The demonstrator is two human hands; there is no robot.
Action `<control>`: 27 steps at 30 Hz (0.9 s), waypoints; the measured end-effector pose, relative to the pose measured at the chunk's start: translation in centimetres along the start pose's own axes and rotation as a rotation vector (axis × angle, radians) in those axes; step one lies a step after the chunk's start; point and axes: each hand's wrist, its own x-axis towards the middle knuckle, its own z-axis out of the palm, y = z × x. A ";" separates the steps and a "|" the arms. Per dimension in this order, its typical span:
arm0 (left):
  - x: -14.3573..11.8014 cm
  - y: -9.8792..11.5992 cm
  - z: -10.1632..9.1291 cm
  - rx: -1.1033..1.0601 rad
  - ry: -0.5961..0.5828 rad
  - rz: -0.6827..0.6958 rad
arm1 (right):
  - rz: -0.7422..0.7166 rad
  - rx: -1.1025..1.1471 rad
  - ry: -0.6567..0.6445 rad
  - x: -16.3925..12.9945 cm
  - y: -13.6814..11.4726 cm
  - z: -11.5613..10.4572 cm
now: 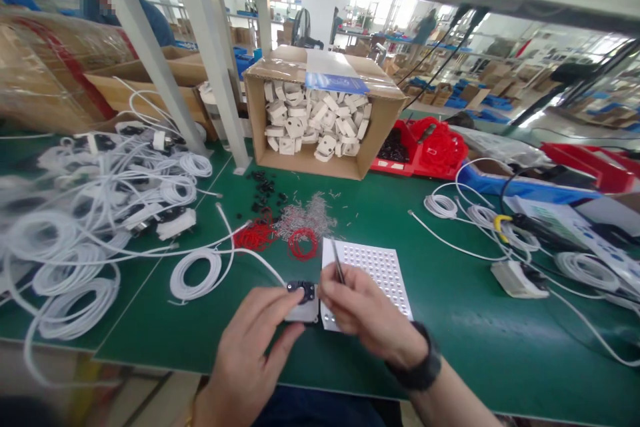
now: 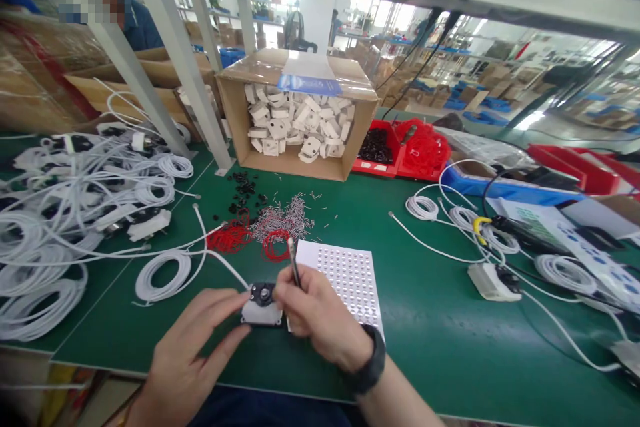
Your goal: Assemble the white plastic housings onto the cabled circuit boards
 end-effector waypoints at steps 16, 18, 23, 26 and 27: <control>-5.0 -2.7 1.9 -0.170 0.098 -0.390 | -0.144 -0.245 0.611 -1.6 8.1 0.1; -5.5 -3.3 2.3 -0.182 0.052 -0.392 | -0.094 -0.198 0.566 -1.4 8.9 -0.2; -5.1 -3.4 2.8 -0.072 -0.051 -0.235 | -0.247 -0.554 0.658 -1.3 9.3 1.4; -4.7 -3.5 2.7 -0.061 -0.096 -0.200 | -0.291 -0.750 0.653 -1.2 9.3 2.0; -4.5 -3.6 2.7 -0.076 -0.118 -0.220 | -0.301 -0.809 0.636 -1.3 9.4 2.0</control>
